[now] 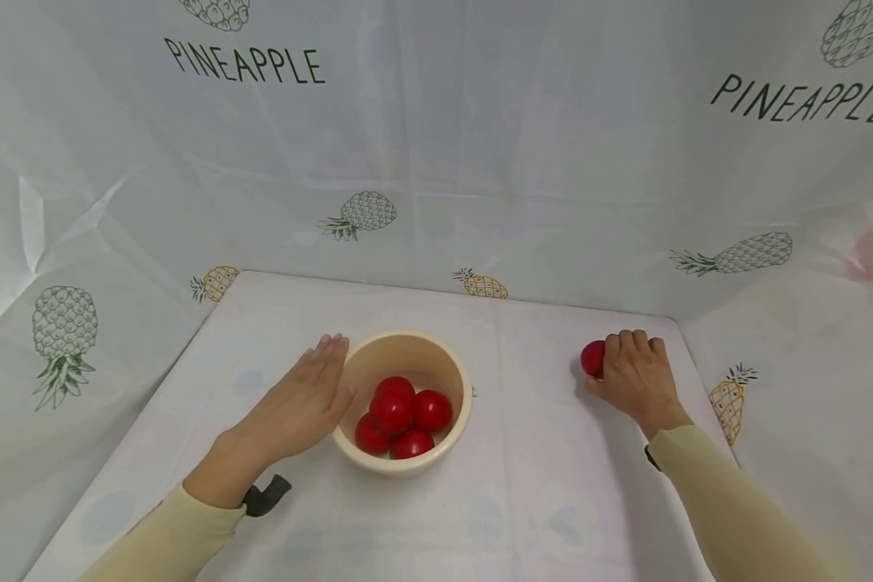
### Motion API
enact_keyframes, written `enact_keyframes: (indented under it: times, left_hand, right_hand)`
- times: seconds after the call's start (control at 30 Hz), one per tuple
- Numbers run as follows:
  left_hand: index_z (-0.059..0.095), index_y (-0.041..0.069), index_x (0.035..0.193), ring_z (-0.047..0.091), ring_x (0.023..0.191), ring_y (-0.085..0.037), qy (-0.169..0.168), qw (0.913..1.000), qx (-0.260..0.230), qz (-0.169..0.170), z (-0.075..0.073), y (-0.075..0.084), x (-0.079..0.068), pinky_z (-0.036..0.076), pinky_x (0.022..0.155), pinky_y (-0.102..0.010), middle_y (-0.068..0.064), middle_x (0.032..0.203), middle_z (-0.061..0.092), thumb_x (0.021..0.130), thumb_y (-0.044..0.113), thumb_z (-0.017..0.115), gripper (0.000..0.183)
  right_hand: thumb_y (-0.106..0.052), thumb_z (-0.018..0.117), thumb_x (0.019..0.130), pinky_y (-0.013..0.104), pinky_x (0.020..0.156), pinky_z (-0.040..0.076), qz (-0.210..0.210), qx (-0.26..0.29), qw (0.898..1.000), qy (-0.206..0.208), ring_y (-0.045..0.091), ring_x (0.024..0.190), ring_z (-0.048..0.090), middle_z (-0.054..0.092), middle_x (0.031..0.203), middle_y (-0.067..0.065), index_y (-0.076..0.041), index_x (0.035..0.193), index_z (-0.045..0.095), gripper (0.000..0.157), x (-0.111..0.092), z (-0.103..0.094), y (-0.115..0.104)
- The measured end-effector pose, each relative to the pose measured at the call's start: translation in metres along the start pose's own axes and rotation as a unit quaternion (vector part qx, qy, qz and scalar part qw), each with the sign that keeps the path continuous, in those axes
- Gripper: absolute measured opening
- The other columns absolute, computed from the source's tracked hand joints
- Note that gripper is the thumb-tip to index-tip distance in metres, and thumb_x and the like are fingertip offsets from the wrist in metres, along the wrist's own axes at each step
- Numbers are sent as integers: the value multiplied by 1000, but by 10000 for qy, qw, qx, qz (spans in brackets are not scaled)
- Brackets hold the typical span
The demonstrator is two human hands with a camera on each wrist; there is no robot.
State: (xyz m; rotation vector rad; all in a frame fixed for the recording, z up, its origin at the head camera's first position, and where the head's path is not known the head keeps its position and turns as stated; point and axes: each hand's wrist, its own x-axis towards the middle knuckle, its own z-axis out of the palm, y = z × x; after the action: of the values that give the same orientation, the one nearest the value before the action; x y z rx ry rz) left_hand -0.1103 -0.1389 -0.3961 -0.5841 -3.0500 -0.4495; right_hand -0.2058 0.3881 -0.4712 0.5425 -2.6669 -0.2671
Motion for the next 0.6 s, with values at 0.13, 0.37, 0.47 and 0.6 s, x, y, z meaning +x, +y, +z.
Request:
enact_keyframes:
  times: [0.13,0.37,0.47,0.6]
  left_hand:
    - [26,-9,163,21,161,-41,-49,9999,101,4,-1,0,0,22,131,-56,-26,170,28,110,37,47,73]
    - [28,-10,162,22,161,-42,-1,9995,299,59,-1,1,1,22,130,-56,-27,170,29,110,36,48,72]
    - [28,-10,162,22,161,-42,20,9994,333,66,-2,2,1,22,131,-56,-27,169,29,110,36,47,71]
    - [29,-10,161,23,161,-42,29,9993,373,80,-3,3,0,22,131,-57,-28,169,29,110,36,47,71]
  right_hand:
    - [-43,78,72,56,72,47,-169,-12,9995,272,43,84,53,57,87,25,9,100,51,65,8,-7,-13]
    - [-47,66,75,52,67,48,-444,39,9947,929,40,79,55,59,85,24,8,98,54,60,31,-27,-42]
    - [-46,65,75,51,66,47,-499,171,9921,1141,40,78,54,59,84,23,7,96,54,58,43,-42,-59]
    - [-48,65,76,52,65,48,-643,267,9861,1508,42,80,57,61,85,24,7,96,56,59,63,-70,-85]
